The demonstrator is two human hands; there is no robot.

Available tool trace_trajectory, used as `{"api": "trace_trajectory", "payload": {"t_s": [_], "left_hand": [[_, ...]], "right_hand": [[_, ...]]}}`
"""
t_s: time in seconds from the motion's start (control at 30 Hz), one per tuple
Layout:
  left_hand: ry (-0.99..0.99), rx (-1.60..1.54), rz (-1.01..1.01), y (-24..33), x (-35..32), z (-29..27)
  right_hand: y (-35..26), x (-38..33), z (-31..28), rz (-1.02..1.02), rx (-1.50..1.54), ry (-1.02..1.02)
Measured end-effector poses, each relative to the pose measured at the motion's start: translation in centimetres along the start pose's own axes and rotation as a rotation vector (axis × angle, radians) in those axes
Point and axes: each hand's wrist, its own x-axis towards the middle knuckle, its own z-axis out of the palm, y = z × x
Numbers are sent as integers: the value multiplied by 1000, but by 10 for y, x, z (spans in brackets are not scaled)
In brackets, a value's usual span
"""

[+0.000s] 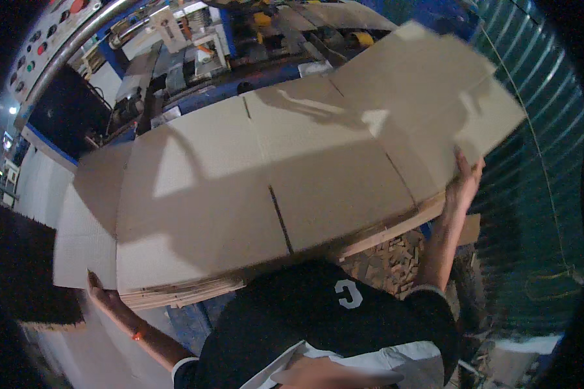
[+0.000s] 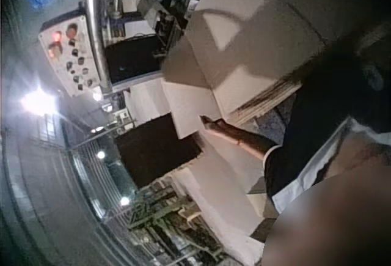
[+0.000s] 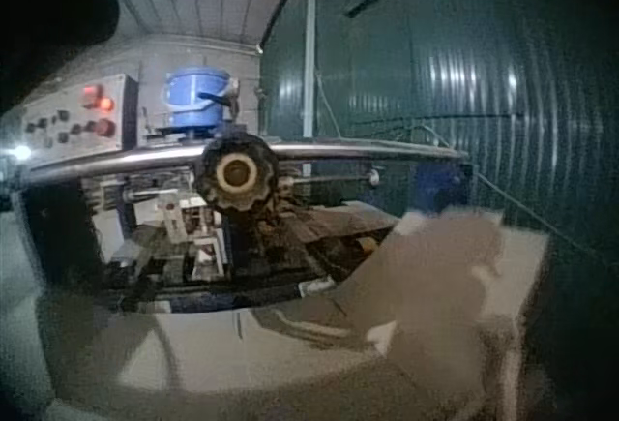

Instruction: The person repeatedly picks up flat cardboard sheets from a pile and places them onto a growing stack on a workbench. The hands lift each sheet and align it with the stack, repeating the motion throughout the clip.

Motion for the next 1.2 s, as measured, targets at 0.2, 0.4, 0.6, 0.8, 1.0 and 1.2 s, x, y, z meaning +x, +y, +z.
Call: {"api": "trace_trajectory", "payload": {"t_s": [0.2,0.4,0.6,0.8,1.0,1.2], "left_hand": [[88,731,-60,-11,-77,26],[-897,1267,558,-57,-120,119],[-1057,1514,641,-55,-116,153],[-1222,1540,634,-54,-89,155],[-947,1082,-6,-80,2,139],[-747,1304,278,-145,76,151]], "right_hand": [[-10,-112,2,-542,-793,-385],[24,-134,19,-823,-1010,-1442],[37,-112,39,-861,-982,-1562],[64,-90,58,-656,-985,-1671],[113,4,66,-275,-1243,-805],[183,70,83,-55,-1137,-703]]}}
